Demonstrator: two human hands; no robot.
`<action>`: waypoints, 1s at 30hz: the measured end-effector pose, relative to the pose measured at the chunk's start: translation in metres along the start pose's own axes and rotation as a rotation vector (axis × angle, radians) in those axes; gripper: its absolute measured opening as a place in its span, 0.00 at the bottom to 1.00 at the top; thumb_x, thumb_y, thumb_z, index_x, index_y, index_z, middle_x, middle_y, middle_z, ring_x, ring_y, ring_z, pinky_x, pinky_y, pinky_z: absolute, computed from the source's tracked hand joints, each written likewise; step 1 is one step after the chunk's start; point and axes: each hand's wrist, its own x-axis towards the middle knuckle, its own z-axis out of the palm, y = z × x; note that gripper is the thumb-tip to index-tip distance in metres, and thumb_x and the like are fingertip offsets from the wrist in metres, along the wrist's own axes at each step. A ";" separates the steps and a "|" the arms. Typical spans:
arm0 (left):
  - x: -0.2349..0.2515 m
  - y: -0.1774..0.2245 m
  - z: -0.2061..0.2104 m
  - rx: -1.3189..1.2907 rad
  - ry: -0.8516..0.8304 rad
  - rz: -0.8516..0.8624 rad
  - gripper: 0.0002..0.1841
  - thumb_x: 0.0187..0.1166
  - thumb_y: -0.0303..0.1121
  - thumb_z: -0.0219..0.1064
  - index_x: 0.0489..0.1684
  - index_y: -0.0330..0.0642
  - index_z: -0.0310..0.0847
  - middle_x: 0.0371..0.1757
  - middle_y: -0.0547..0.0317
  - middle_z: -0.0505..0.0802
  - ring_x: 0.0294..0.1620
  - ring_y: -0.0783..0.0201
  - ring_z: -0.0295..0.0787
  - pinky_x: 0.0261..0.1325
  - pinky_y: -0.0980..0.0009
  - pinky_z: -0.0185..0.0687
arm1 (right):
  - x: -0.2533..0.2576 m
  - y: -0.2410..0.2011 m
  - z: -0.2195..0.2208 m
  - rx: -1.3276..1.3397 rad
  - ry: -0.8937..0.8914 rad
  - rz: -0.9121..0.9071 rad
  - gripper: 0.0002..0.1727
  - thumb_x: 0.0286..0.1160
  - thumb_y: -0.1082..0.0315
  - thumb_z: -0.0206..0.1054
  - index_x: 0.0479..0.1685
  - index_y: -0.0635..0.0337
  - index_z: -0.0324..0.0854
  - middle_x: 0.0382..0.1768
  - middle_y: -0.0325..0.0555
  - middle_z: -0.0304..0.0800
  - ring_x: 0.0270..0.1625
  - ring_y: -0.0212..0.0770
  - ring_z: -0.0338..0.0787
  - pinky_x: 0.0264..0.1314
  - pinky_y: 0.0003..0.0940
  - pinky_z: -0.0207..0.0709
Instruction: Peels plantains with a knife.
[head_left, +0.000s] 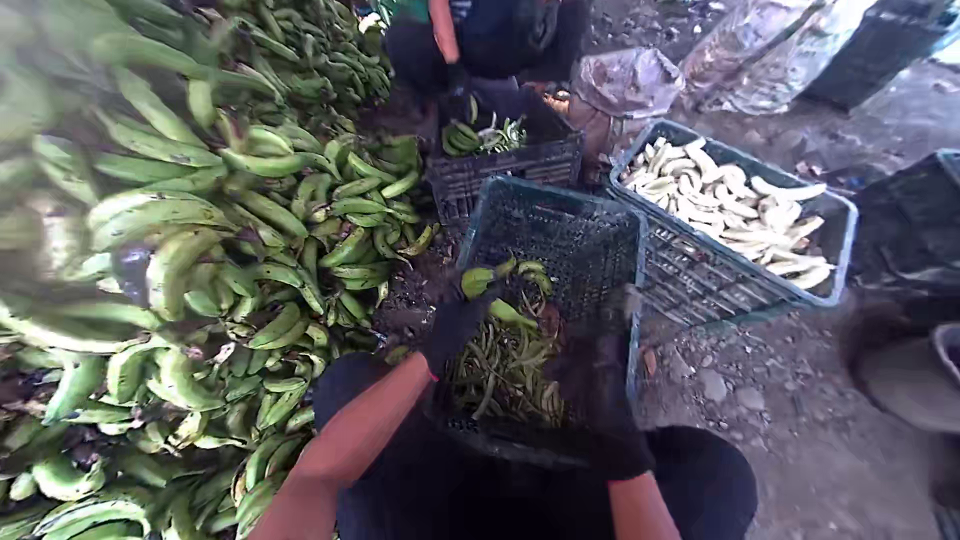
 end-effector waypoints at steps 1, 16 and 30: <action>0.000 -0.007 0.003 0.052 0.038 0.020 0.24 0.78 0.41 0.74 0.70 0.42 0.78 0.56 0.54 0.93 0.56 0.63 0.91 0.64 0.58 0.87 | -0.005 0.009 0.016 0.007 0.011 0.056 0.36 0.93 0.42 0.30 0.81 0.61 0.62 0.43 0.46 0.91 0.25 0.39 0.89 0.29 0.38 0.89; -0.019 -0.011 0.014 0.034 0.086 0.361 0.30 0.75 0.25 0.73 0.78 0.37 0.68 0.70 0.52 0.86 0.67 0.66 0.85 0.73 0.67 0.79 | -0.020 -0.028 0.093 0.115 0.076 -0.425 0.25 0.90 0.41 0.48 0.60 0.51 0.79 0.21 0.32 0.87 0.17 0.29 0.83 0.19 0.26 0.82; 0.012 -0.016 0.024 -0.163 0.196 0.499 0.24 0.76 0.23 0.71 0.68 0.25 0.70 0.63 0.51 0.87 0.64 0.67 0.85 0.70 0.67 0.82 | 0.017 0.061 0.046 0.019 0.030 0.548 0.44 0.89 0.32 0.30 0.51 0.65 0.77 0.16 0.42 0.81 0.15 0.37 0.83 0.20 0.33 0.83</action>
